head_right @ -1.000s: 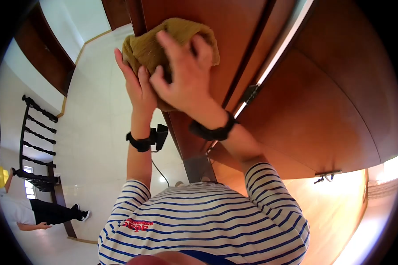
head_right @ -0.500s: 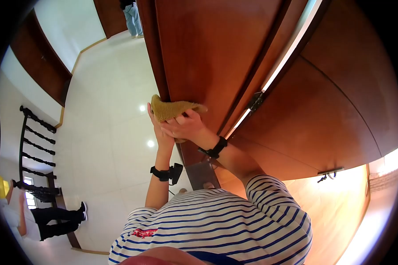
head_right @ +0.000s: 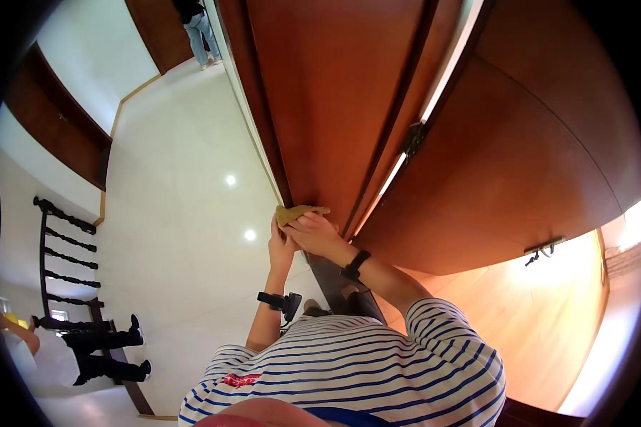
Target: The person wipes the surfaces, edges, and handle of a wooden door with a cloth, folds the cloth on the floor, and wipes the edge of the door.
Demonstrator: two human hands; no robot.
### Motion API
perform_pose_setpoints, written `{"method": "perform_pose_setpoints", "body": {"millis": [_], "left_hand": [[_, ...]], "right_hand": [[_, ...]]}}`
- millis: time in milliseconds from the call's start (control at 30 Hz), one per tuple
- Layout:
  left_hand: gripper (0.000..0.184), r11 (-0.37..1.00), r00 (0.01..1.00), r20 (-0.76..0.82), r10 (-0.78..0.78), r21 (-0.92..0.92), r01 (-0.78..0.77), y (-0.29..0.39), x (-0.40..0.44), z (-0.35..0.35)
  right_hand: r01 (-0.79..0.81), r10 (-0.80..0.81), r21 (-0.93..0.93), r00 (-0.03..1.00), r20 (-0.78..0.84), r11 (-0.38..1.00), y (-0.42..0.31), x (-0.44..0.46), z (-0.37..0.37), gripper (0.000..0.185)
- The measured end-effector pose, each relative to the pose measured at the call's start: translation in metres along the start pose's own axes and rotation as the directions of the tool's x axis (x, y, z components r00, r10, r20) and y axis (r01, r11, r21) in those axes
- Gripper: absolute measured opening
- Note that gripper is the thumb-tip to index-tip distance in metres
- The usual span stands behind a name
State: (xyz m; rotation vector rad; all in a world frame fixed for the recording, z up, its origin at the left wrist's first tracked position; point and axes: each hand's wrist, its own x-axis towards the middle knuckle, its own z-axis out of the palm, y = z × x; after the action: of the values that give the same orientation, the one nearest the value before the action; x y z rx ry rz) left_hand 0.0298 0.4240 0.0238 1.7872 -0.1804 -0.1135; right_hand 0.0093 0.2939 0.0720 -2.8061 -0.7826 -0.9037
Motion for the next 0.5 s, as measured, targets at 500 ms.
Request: {"method": "perform_pose_setpoints", "body": {"millis": [500], "left_hand": [[0.051, 0.998, 0.967, 0.254, 0.015, -0.06, 0.0, 0.006, -0.039, -0.067]], "right_hand": [[-0.722, 0.635, 0.691, 0.519, 0.572, -0.033, -0.034, -0.107, -0.027, 0.041]]}}
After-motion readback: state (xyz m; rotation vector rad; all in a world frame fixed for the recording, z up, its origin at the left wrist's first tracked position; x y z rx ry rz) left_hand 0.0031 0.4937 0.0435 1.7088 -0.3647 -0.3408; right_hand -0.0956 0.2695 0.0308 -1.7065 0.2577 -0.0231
